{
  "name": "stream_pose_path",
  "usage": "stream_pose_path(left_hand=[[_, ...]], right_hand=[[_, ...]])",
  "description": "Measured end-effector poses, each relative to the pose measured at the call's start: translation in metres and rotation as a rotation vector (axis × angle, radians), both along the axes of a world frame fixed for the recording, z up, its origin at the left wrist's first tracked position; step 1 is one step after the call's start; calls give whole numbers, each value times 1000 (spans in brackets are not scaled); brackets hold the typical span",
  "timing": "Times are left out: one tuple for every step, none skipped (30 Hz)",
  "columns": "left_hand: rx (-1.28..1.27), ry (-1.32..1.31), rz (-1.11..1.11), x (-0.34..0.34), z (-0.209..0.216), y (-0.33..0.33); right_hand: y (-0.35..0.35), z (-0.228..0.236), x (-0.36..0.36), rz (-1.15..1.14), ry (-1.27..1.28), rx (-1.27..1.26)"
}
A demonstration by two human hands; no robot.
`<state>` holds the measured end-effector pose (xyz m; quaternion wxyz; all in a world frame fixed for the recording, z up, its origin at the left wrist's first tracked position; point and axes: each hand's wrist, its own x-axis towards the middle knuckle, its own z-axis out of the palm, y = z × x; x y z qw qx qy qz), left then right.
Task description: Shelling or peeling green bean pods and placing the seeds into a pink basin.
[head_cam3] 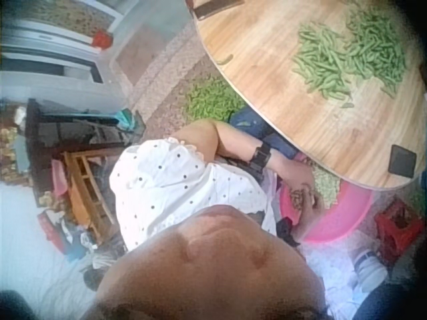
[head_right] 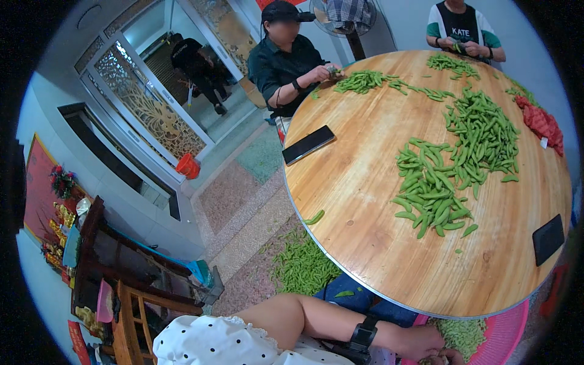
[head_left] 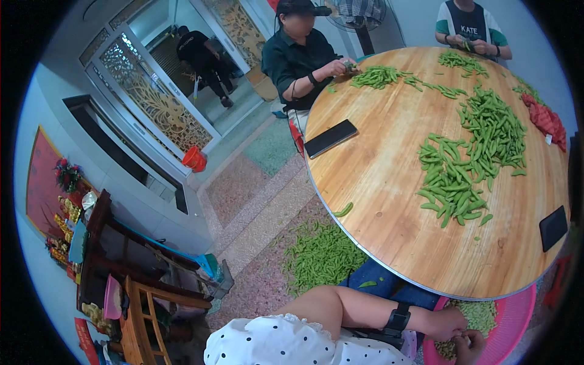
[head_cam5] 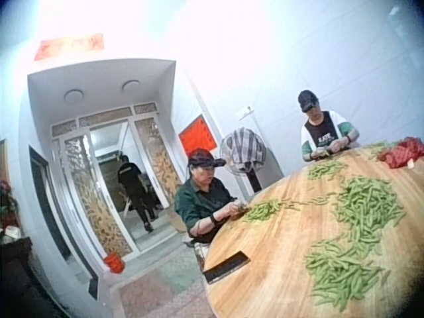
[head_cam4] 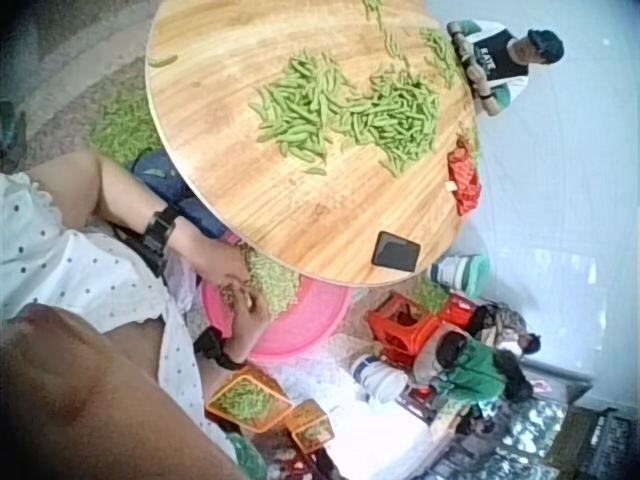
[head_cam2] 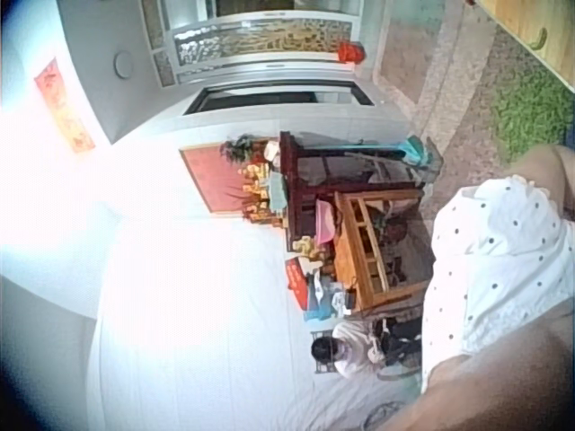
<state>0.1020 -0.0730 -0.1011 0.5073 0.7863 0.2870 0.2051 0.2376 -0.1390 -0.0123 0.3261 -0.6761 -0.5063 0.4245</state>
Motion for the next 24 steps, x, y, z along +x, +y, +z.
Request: stream_pose_path(left_hand=[[-3, -5, -9, -1, -1, -1], [-12, -10, -11, -1, -2, -2], [-22, -15, -11, -1, -5, -3], [-35, -19, -7, 0, -8, -4], [-38, -42, -36, 4, -10, -7], [-45, -60, -68, 9, -11, -7], [-62, -62, -85, 12, -14, -9], [-122, -25, -96, 14, -11, -11], [-184, 4, -96, 14, -9, -11], [-440, -83, -118, 11, -10, -10], [-701, -177, -90, 4, -13, -7], [-897, -527, -76, 7, -7, -3], [-384, -128, 22, 1, -2, -1], [-436, -35, 29, -2, 20, 4], [-550, -42, 66, 1, 26, 3], [-612, -56, 130, 3, 34, 0], [-719, -102, 138, 3, 33, -5], [-801, -152, 156, 7, 32, -7], [-814, -176, 127, 9, 28, -9], [-818, -194, 117, 10, 24, -8], [-845, -208, 126, 13, 23, -9], [-834, -201, 123, 16, 24, -12], [-815, -197, 131, 16, 26, -13], [-795, -195, 143, 16, 27, -14]], right_hand=[[-2, -4, 2, 3, 9, -4], [-3, -5, 3, -8, 40, -29], [-3, -6, 4, -17, 72, -55], [-3, -7, 5, -26, 104, -83], [-13, -32, 20, -26, 143, 6], [-25, -78, 44, -28, 176, 94], [-34, -110, 56, -27, 215, 173], [-39, -110, 52, -128, 187, 205], [-41, -101, 49, -242, 135, 224], [-45, -96, 51, -263, 164, 194], [-45, -87, 54, -291, 180, 142], [-40, -68, 42, -460, 491, 106], [-37, -66, 41, -496, 335, 106], [-40, -67, 50, -466, 294, -19], [-41, -72, 49, -464, 180, 23], [-43, -81, 47, -525, 61, 80], [-48, -69, 41, -537, 109, 36], [-52, -56, 36, -538, 162, 24], [-61, -47, 31, -517, 303, -18], [-65, -42, 27, -477, 458, -51], [-67, -38, 23, -461, 472, -54], [-70, -34, 20, -436, 486, -58], [-70, -33, 17, -399, 503, -58], [-70, -35, 15, -404, 487, -66]])
